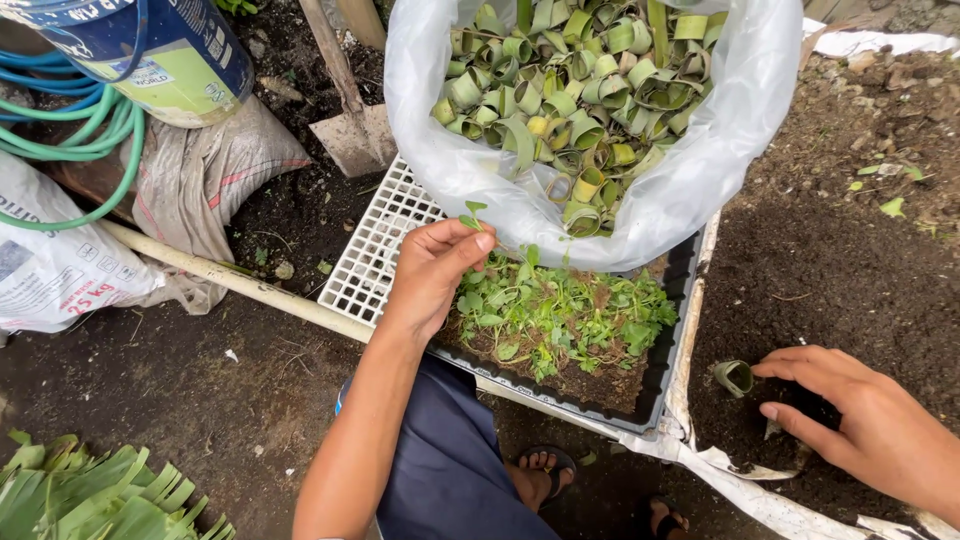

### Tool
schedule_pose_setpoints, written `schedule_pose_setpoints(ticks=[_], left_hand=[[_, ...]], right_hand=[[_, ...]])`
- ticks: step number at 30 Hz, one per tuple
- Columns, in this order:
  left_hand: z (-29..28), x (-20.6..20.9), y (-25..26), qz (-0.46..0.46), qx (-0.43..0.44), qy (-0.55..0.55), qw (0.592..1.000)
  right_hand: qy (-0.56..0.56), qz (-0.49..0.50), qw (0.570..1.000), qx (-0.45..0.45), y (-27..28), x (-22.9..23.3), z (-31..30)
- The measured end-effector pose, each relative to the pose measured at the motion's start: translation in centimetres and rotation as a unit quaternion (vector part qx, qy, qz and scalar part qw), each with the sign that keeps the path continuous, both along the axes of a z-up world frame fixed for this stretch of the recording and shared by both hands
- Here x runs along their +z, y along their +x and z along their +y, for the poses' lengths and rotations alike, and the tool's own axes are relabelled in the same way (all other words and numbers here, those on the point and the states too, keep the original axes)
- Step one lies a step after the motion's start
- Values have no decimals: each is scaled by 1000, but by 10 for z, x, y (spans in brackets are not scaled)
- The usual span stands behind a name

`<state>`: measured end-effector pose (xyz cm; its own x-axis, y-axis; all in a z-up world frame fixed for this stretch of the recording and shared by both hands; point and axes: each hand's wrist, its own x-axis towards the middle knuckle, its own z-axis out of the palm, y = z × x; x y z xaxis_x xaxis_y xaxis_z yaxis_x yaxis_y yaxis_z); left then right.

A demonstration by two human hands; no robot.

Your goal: The person plants small seedlings into a tray filled with soil. They pick seedlings from a tray, place them into rolled leaf cups, and then insert the cups into the soil, pressing the soil around them.

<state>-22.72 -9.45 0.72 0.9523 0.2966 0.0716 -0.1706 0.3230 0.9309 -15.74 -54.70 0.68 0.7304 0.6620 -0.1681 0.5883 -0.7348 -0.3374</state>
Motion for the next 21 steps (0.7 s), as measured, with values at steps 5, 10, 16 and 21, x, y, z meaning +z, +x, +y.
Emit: schedule_pose_setpoints(ticks=[5, 10, 16, 21], left_hand=[[-65, 20, -1, 25, -15, 83, 996], [-159, 61, 16, -67, -168, 87, 980], [-211, 77, 33, -61, -207, 147, 965], [-245, 74, 35, -139, -228, 260, 928]], right_hand=[[247, -26, 968, 35, -17, 50, 36], [427, 92, 899, -31, -36, 106, 75], [484, 140, 858, -102, -30, 108, 28], [452, 195, 868, -58, -18, 82, -13]])
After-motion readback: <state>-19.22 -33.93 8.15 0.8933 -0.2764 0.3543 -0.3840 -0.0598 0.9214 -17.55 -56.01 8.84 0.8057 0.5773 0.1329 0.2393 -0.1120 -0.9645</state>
